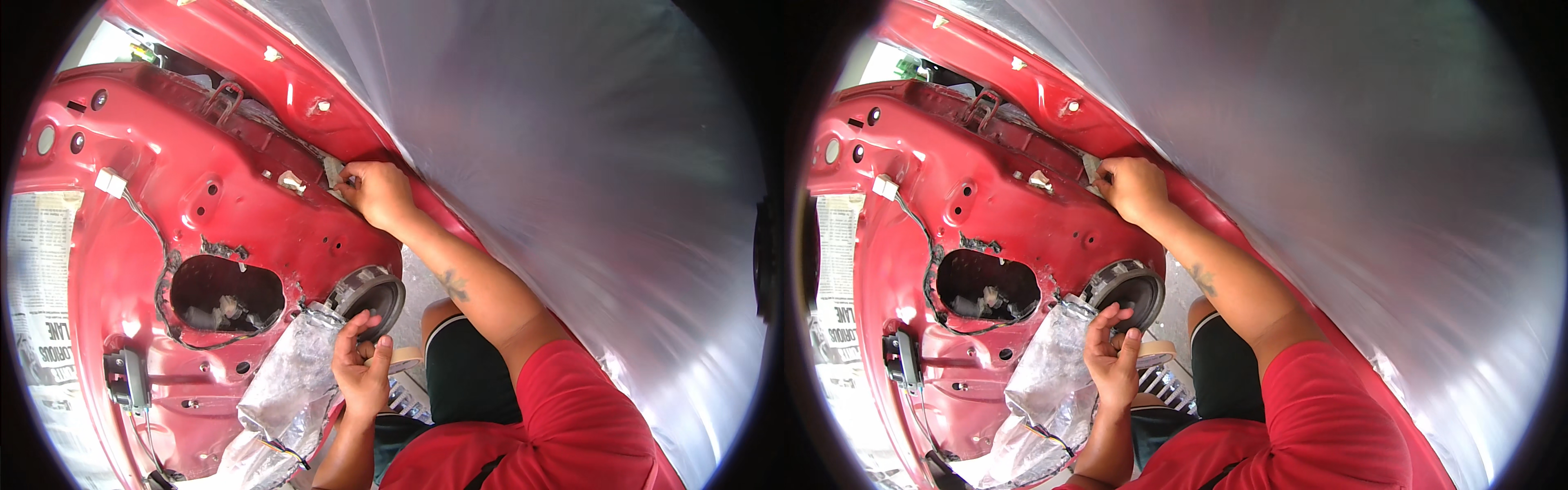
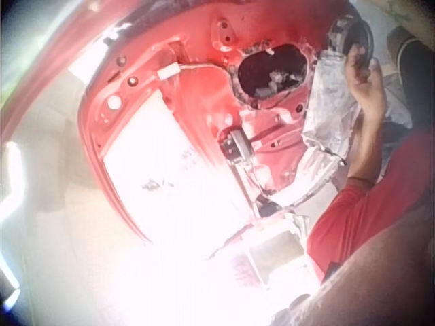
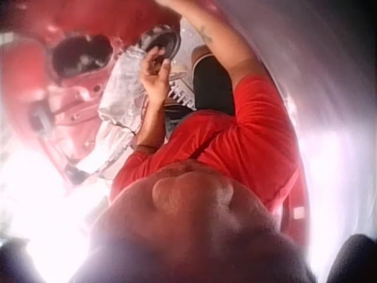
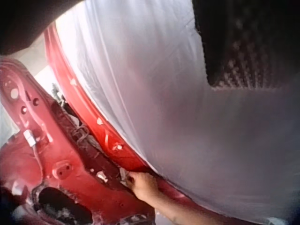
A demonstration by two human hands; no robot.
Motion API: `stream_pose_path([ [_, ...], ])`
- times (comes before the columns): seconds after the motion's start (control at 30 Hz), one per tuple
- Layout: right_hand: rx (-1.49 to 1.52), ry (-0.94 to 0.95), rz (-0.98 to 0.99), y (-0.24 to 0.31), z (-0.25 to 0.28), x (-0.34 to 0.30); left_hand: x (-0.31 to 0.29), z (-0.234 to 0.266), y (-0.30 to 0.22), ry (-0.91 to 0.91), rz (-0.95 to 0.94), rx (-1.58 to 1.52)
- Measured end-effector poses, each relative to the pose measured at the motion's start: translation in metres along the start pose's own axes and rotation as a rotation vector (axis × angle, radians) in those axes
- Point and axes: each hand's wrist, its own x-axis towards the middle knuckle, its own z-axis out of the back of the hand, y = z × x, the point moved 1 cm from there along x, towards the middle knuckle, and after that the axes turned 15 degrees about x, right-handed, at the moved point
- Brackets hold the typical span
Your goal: The person applies masking tape to the edges and interior of a red car door panel. They repeatedly tear pieces of tape and press them onto the door frame and around a speaker cutout.
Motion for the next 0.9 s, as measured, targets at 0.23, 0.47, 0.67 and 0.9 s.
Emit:
stream_pose_path([
  [0.23, -0.144, -0.148, 0.376, -0.009, 0.004, -0.004, 0.001, -0.007, -0.004, 0.029, 0.019, -0.023],
  [0.47, -0.141, -0.052, 0.404, -0.025, -0.003, -0.008, -0.004, -0.003, 0.0, 0.031, 0.023, -0.008],
  [0.67, -0.091, -0.063, 0.326, -0.024, 0.0, -0.014, -0.008, 0.0, 0.004, 0.017, 0.045, 0.017],
  [0.9, -0.18, 0.008, 0.323, -0.028, 0.003, -0.014, -0.01, -0.006, 0.006, 0.047, 0.053, -0.013],
])
